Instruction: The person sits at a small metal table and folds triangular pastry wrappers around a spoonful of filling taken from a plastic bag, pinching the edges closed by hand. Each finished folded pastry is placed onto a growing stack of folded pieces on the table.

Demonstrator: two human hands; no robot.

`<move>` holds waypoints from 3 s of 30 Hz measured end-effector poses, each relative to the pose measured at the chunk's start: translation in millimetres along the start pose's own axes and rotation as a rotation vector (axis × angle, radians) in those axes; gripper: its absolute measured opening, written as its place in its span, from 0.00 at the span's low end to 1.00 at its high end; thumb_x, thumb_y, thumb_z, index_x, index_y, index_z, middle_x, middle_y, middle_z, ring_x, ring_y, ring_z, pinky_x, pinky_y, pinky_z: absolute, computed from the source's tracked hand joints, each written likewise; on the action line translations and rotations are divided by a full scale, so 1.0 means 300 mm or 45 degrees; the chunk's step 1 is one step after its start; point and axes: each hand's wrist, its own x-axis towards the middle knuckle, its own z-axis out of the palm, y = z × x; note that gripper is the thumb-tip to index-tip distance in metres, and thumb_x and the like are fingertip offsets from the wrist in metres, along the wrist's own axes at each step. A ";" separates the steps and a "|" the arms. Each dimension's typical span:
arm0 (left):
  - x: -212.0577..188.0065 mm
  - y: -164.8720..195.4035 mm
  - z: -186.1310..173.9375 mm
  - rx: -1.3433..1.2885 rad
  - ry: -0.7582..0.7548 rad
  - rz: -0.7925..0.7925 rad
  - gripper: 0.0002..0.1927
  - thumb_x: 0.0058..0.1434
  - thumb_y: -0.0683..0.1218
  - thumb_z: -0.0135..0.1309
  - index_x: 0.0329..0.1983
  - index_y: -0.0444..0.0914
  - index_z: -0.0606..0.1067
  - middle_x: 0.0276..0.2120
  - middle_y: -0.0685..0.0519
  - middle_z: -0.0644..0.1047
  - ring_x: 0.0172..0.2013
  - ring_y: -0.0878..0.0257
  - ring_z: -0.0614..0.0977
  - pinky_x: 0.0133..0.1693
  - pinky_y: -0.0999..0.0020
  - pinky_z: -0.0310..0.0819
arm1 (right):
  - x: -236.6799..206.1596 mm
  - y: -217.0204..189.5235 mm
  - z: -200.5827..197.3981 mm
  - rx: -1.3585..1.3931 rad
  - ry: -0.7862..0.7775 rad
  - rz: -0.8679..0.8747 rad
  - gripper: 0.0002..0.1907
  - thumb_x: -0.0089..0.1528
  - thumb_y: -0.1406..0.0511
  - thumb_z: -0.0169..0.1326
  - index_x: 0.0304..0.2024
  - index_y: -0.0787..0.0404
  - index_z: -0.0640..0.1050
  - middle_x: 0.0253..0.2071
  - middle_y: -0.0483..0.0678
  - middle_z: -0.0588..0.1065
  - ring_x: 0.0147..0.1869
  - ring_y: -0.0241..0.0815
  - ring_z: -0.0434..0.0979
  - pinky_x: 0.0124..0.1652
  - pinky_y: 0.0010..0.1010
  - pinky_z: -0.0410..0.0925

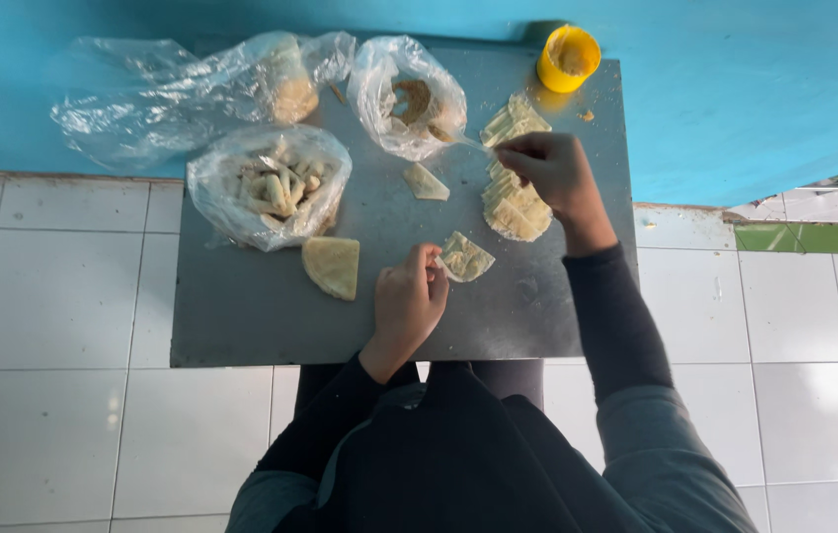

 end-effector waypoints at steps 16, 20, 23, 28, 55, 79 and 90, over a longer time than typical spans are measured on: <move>-0.006 -0.004 0.093 -0.198 0.033 -0.182 0.14 0.63 0.38 0.60 0.51 0.34 0.73 0.36 0.48 0.83 0.35 0.58 0.87 0.35 0.67 0.80 | -0.460 0.179 -0.032 -0.437 -0.057 -0.152 0.08 0.61 0.71 0.62 0.43 0.61 0.85 0.36 0.45 0.79 0.36 0.35 0.76 0.36 0.27 0.70; -0.003 -0.011 0.086 -0.421 -0.018 -0.331 0.15 0.64 0.39 0.59 0.53 0.33 0.72 0.37 0.48 0.83 0.36 0.62 0.87 0.36 0.70 0.83 | -0.499 0.187 -0.009 -0.846 0.088 -0.626 0.12 0.58 0.72 0.64 0.44 0.56 0.84 0.35 0.45 0.76 0.39 0.41 0.76 0.39 0.32 0.71; 0.002 -0.017 0.081 -0.500 -0.031 -0.399 0.16 0.64 0.39 0.59 0.53 0.33 0.72 0.37 0.47 0.83 0.36 0.63 0.87 0.36 0.70 0.83 | -0.526 0.193 -0.026 -1.090 0.083 -0.940 0.19 0.56 0.74 0.62 0.49 0.56 0.84 0.38 0.44 0.75 0.42 0.42 0.76 0.41 0.33 0.73; 0.000 -0.019 0.085 -0.512 -0.053 -0.428 0.15 0.64 0.40 0.59 0.53 0.33 0.73 0.37 0.47 0.83 0.36 0.63 0.87 0.37 0.70 0.83 | -0.556 0.195 -0.098 -1.363 0.081 -1.233 0.26 0.53 0.72 0.60 0.56 0.58 0.82 0.47 0.46 0.74 0.46 0.42 0.76 0.42 0.33 0.74; 0.005 -0.006 0.066 -0.263 -0.044 -0.012 0.25 0.56 0.35 0.63 0.56 0.39 0.71 0.42 0.49 0.73 0.36 0.60 0.82 0.39 0.65 0.78 | -0.340 -0.010 0.176 -0.660 0.265 -0.247 0.11 0.62 0.68 0.61 0.47 0.64 0.79 0.40 0.52 0.75 0.41 0.47 0.76 0.42 0.36 0.69; 0.021 0.032 0.141 -0.061 -0.090 0.064 0.21 0.63 0.35 0.54 0.60 0.36 0.69 0.46 0.42 0.75 0.43 0.47 0.82 0.42 0.57 0.78 | -0.488 0.098 0.251 -0.788 0.369 -0.148 0.04 0.64 0.70 0.57 0.41 0.62 0.75 0.37 0.51 0.75 0.42 0.48 0.78 0.47 0.41 0.69; 0.024 0.026 0.112 -0.150 -0.142 0.069 0.28 0.56 0.34 0.60 0.61 0.37 0.68 0.45 0.43 0.75 0.45 0.47 0.81 0.43 0.56 0.77 | -0.512 0.079 0.302 -0.423 0.404 -0.292 0.20 0.62 0.73 0.61 0.55 0.66 0.73 0.42 0.53 0.80 0.43 0.45 0.82 0.43 0.33 0.74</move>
